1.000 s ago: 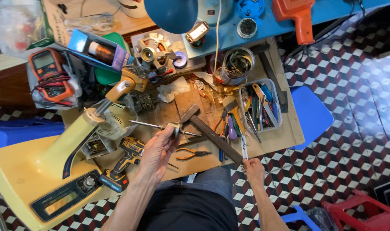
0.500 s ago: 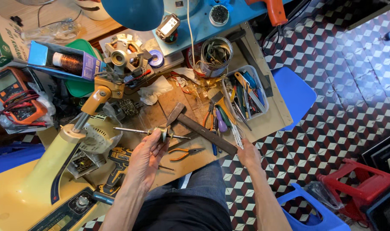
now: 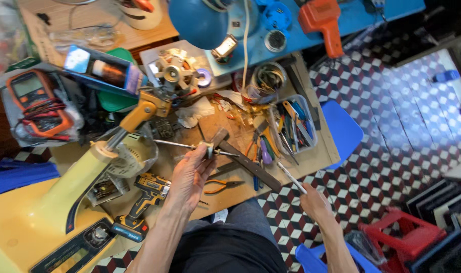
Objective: The person cleans a small cylindrical electrical component with a cloth, then uses a screwdriver to adjust internal parts. They measure the component with a ruler and continue to manipulate it with both hands, occasionally picking up and setting down tools on the workbench.
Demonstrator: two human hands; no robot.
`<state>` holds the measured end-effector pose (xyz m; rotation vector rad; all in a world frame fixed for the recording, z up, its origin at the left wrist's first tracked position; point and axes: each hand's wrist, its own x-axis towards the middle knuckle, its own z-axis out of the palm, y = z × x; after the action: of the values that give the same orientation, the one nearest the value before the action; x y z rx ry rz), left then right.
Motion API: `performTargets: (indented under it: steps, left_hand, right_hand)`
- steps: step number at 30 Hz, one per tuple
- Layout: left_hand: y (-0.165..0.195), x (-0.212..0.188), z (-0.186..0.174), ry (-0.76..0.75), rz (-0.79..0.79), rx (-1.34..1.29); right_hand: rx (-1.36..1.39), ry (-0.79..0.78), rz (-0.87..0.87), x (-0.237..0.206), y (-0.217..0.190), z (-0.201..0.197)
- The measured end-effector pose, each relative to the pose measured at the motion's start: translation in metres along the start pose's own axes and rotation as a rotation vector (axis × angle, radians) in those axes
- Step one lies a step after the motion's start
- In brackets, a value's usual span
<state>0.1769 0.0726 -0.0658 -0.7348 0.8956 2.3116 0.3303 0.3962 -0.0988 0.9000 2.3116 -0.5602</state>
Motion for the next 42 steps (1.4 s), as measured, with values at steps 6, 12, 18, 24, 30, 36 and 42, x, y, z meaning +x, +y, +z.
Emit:
performTargets:
  steps: [6,12,18,24,30,36,42]
  left_hand:
    - [0.036,0.008,0.017,-0.02,0.127,-0.043]
    - [0.056,0.014,0.033,0.035,0.234,-0.091]
    - [0.064,0.031,0.038,0.136,0.261,-0.099]
    - [0.072,0.053,0.039,0.196,0.262,-0.161]
    - [0.075,0.069,0.03,0.23,0.256,-0.154]
    - [0.07,0.077,0.021,0.239,0.253,-0.16]
    - [0.069,0.076,0.021,0.225,0.253,-0.157]
  right_hand:
    - [0.629,0.057,0.002,-0.029,-0.016,-0.019]
    - [0.922,0.023,-0.424,-0.005,-0.123,-0.079]
    - [0.236,-0.038,-0.472,0.015,-0.194,-0.108]
    - [0.231,-0.068,-0.534,0.043,-0.231,-0.114]
    - [0.449,-0.204,-0.738,0.071,-0.244,-0.114]
    - [0.337,-0.097,-0.546,0.075,-0.249,-0.106]
    - [0.162,0.022,-0.594,0.071,-0.255,-0.105]
